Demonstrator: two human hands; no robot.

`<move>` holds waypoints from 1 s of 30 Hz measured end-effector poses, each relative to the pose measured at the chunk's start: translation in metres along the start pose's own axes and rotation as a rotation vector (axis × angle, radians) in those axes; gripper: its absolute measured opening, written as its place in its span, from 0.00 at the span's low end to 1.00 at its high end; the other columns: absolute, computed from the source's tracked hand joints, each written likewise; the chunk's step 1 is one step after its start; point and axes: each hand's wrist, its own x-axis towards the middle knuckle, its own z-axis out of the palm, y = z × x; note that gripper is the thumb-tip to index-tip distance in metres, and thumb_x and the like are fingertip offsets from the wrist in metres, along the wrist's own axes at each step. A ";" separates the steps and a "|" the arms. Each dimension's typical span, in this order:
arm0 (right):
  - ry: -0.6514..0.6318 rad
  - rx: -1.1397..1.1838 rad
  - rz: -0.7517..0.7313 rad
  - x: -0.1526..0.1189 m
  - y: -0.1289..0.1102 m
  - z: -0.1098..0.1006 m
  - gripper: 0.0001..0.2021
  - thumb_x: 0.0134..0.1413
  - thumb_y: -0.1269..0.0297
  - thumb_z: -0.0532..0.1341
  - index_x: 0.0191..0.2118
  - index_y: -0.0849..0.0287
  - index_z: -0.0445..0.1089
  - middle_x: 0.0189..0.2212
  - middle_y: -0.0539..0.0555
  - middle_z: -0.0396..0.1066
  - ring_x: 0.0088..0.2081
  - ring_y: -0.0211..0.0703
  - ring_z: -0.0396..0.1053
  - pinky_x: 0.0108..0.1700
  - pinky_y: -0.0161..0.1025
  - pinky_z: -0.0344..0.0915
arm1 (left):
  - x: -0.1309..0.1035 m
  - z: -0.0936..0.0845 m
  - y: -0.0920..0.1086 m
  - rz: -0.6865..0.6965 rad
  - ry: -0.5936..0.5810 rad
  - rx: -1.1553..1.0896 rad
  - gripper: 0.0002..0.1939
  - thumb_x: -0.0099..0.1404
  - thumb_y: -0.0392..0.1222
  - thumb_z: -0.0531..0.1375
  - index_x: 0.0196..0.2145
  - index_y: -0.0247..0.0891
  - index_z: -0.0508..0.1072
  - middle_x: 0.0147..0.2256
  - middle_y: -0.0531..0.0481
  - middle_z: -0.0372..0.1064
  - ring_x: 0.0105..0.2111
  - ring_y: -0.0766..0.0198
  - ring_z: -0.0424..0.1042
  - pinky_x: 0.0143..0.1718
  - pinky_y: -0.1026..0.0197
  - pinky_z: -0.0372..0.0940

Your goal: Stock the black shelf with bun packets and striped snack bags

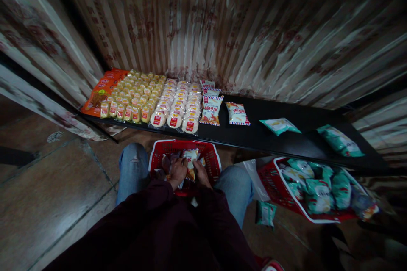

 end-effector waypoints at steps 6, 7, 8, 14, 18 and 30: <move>0.050 -0.027 -0.036 0.008 0.005 -0.006 0.19 0.38 0.50 0.69 0.39 0.51 0.77 0.45 0.52 0.78 0.57 0.52 0.66 0.58 0.48 0.62 | -0.002 -0.001 -0.002 -0.056 -0.044 -0.058 0.09 0.55 0.43 0.66 0.34 0.40 0.74 0.40 0.42 0.76 0.53 0.50 0.68 0.55 0.58 0.57; 0.046 -0.030 -0.034 0.008 0.006 -0.006 0.20 0.37 0.50 0.69 0.39 0.51 0.78 0.45 0.52 0.78 0.56 0.52 0.67 0.58 0.48 0.62 | -0.002 -0.001 -0.003 -0.065 -0.055 -0.079 0.11 0.54 0.43 0.67 0.35 0.39 0.74 0.40 0.42 0.76 0.52 0.50 0.69 0.53 0.58 0.58; 0.036 -0.026 -0.028 0.007 0.007 -0.006 0.20 0.36 0.50 0.69 0.39 0.51 0.78 0.45 0.52 0.78 0.55 0.53 0.68 0.58 0.48 0.62 | -0.002 -0.001 -0.004 -0.074 -0.067 -0.100 0.13 0.53 0.42 0.68 0.36 0.39 0.74 0.39 0.42 0.76 0.51 0.50 0.70 0.51 0.58 0.59; -0.021 0.054 -0.026 0.005 0.012 -0.005 0.24 0.32 0.53 0.71 0.41 0.53 0.78 0.42 0.52 0.79 0.49 0.52 0.73 0.55 0.50 0.63 | -0.001 0.001 -0.009 -0.125 -0.130 -0.250 0.18 0.48 0.34 0.68 0.39 0.37 0.74 0.35 0.47 0.77 0.41 0.54 0.74 0.44 0.59 0.65; -0.003 0.093 -0.017 0.006 0.014 -0.005 0.26 0.30 0.53 0.72 0.42 0.54 0.77 0.38 0.53 0.80 0.45 0.53 0.74 0.51 0.50 0.66 | 0.002 0.001 -0.016 -0.189 -0.140 -0.374 0.15 0.51 0.32 0.64 0.39 0.37 0.74 0.31 0.49 0.76 0.34 0.59 0.75 0.37 0.61 0.67; 0.016 0.038 0.026 0.002 0.012 -0.003 0.28 0.31 0.55 0.73 0.45 0.53 0.76 0.41 0.53 0.79 0.48 0.54 0.73 0.49 0.49 0.69 | 0.009 -0.002 -0.020 -0.339 -0.189 -0.695 0.20 0.50 0.37 0.66 0.43 0.33 0.73 0.28 0.48 0.76 0.28 0.58 0.76 0.32 0.58 0.70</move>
